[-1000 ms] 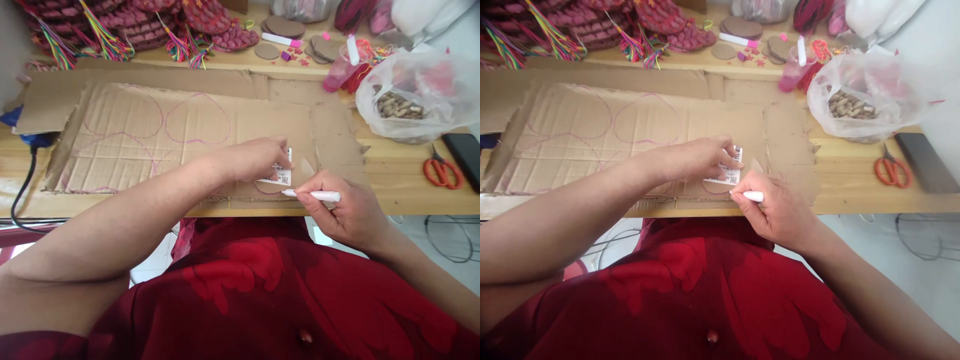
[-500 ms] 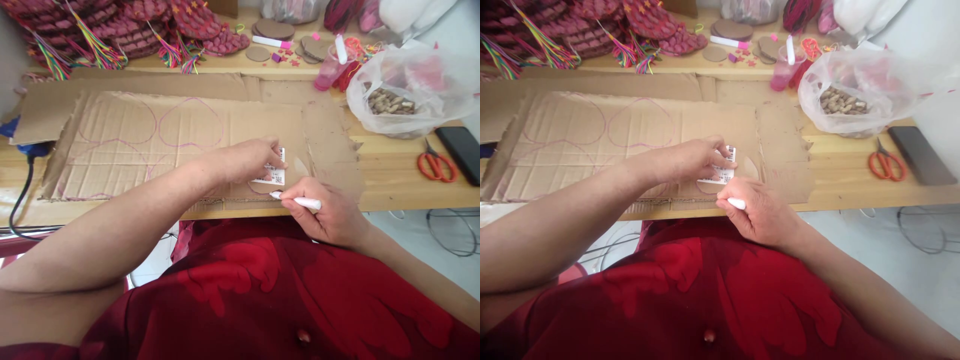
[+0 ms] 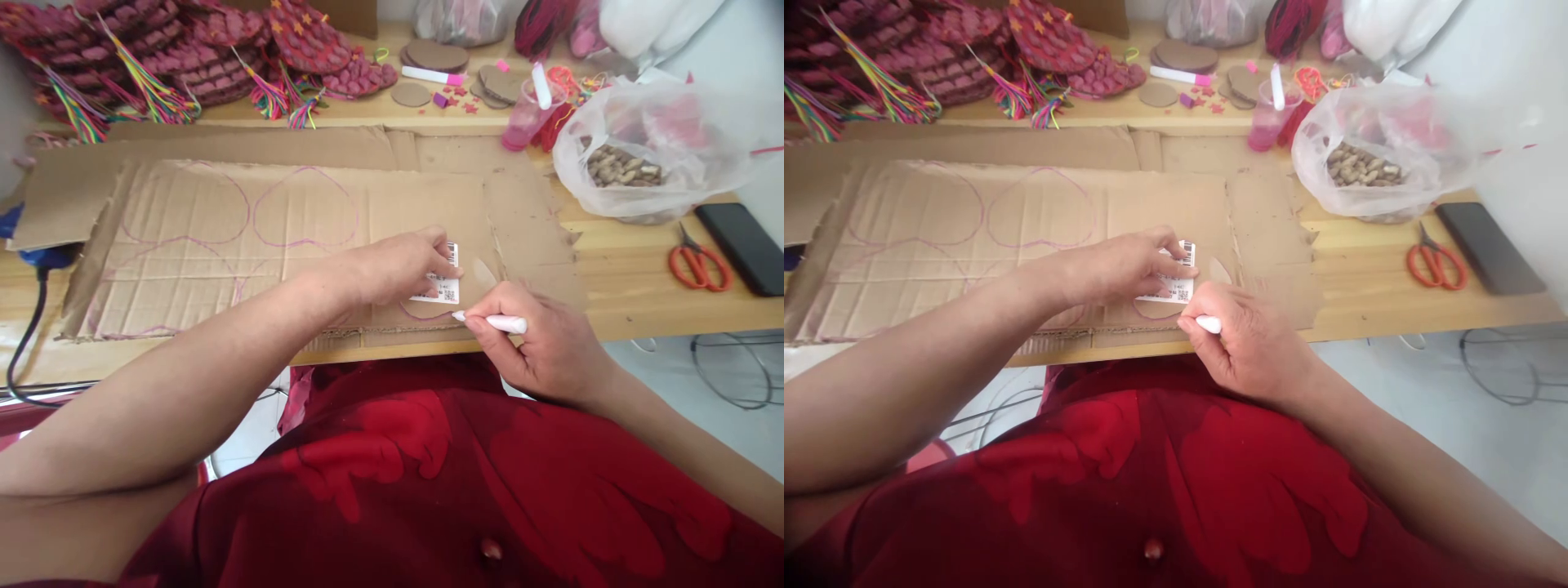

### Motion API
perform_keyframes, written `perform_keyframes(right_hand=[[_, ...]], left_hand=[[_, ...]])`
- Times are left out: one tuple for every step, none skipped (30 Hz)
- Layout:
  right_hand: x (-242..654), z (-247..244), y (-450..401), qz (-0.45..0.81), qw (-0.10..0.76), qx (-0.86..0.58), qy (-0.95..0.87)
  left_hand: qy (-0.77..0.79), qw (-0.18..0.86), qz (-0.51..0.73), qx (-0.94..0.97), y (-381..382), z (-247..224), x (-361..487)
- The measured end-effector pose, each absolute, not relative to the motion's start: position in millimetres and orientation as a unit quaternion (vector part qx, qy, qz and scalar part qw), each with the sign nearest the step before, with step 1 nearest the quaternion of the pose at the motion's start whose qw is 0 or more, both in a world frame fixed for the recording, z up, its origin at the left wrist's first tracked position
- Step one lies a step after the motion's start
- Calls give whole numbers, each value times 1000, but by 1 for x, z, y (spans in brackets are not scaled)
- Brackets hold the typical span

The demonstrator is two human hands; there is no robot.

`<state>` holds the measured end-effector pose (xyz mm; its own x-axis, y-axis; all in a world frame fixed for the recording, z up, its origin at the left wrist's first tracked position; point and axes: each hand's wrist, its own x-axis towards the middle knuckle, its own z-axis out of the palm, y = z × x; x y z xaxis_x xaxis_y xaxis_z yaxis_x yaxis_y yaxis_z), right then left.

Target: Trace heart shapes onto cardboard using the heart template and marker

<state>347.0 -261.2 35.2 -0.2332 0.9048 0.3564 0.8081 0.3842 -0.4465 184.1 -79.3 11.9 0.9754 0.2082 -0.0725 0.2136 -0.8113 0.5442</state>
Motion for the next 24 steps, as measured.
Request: perform_keyframes(right_hand=[[348,36,-263,82,285,-549,-782],[349,36,-264,79,281,-551,-782],[350,36,-266,78,277,-555,-780],[351,36,-268,78,273,-561,-778],[353,36,-270,78,268,-567,-775],[354,36,-272,78,265,-572,-773],[355,35,-274,79,263,-576,-770],[357,35,-276,80,263,-579,-768],[358,35,-278,82,263,-581,-765],[360,35,-279,84,264,-585,-762],[361,36,-281,88,267,-590,-757],[363,37,-283,90,274,-596,-749],[365,38,-285,91,286,-604,-738],[367,38,-286,88,303,-613,-724],[369,39,-288,83,323,-623,-708],[372,39,-290,78,340,-633,-691],[374,39,-292,74,354,-642,-676],[376,39,-294,72,362,-650,-664],[378,38,-296,73,367,-656,-655],[379,37,-297,78,369,-660,-649],[379,36,-298,83,372,-661,-647],[379,34,-299,88,374,-659,-647],[377,33,-299,93,374,-656,-649],[376,32,-298,98,374,-650,-654]], left_hand=[[108,284,-7,953,-80,12,184],[107,281,-7,954,-80,13,183],[106,279,-6,954,-80,13,183],[105,277,-5,955,-81,13,183],[105,276,-4,955,-81,13,183],[103,275,-4,956,-82,13,183],[102,272,-3,957,-82,13,182],[100,269,-3,958,-83,14,182],[99,264,-4,959,-84,15,182],[100,258,-6,961,-85,17,181],[105,252,-8,962,-87,18,181],[113,245,-11,963,-89,20,180],[123,239,-15,963,-91,22,180],[133,235,-18,963,-94,24,179],[142,232,-19,962,-96,25,178],[149,231,-19,961,-98,27,178],[154,231,-17,960,-100,28,177],[160,233,-14,959,-102,28,177],[165,235,-10,958,-103,28,177],[171,237,-6,956,-105,29,177],[176,238,-1,955,-106,29,177],[181,238,2,954,-107,29,177],[185,238,5,953,-108,29,177],[189,238,7,953,-109,29,177]])
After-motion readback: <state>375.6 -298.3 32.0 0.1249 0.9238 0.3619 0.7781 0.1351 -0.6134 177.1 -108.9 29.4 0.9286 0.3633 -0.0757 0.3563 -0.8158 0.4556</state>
